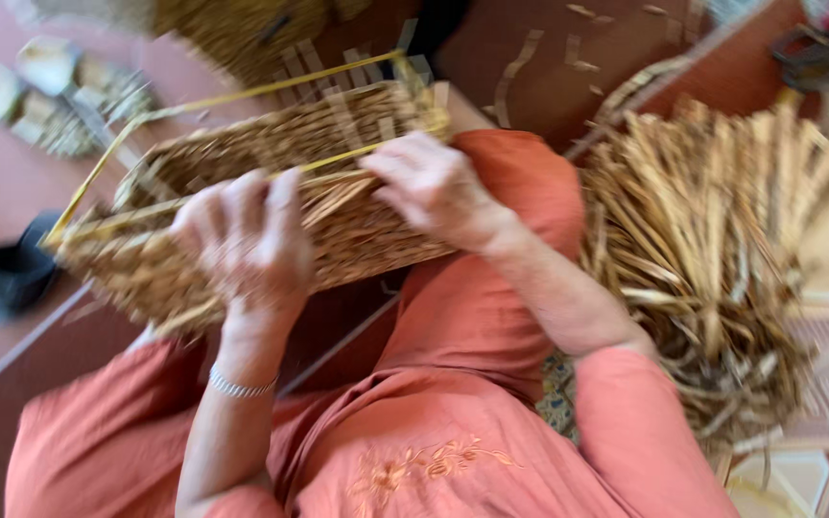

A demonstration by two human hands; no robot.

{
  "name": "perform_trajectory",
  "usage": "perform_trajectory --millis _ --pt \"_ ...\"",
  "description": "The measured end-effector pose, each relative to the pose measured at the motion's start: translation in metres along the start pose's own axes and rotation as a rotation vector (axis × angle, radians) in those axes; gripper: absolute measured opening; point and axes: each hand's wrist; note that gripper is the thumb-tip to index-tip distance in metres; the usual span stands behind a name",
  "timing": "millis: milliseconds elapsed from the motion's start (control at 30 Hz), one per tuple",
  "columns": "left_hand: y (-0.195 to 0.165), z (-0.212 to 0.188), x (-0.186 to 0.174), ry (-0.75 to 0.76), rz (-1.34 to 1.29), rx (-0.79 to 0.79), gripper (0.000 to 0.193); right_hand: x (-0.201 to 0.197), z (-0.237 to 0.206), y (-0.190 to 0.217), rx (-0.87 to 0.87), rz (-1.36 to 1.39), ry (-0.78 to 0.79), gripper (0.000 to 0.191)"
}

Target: The person weaves a rectangular basket by hand, interlacing dried plant strips through a pre-formed frame. They repeatedly pull and tighten the strips to build up the basket walls.

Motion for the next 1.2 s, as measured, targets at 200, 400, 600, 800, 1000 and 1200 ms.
perform_trajectory --millis 200,400,600,800,1000,1200 --pt "0.001 0.005 -0.013 -0.013 0.076 0.039 0.012 0.006 -0.017 0.003 -0.061 -0.006 0.003 0.048" --pt "-0.035 -0.001 -0.013 -0.23 0.12 0.167 0.017 0.02 -0.013 0.005 0.031 0.109 -0.176 0.025" --pt "-0.052 -0.008 0.025 0.039 -0.391 0.032 0.03 0.007 -0.009 -0.007 0.115 0.214 -0.1 0.025" --pt "-0.016 0.031 0.089 0.092 -0.62 -0.318 0.044 -0.002 -0.001 -0.015 0.139 0.268 -0.023 0.024" --pt "-0.023 0.023 0.084 -0.141 -0.914 -0.395 0.01 0.001 0.008 -0.015 0.144 0.244 -0.045 0.02" --pt "-0.063 -0.009 0.072 -0.25 -0.744 -0.127 0.019 0.013 0.017 -0.009 0.123 0.113 -0.043 0.017"
Point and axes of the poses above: each hand's wrist, its own z-axis towards the middle knuckle, its own x-axis out of the palm, y = z × x, and after that the axes turned 11 degrees about x, right-handed
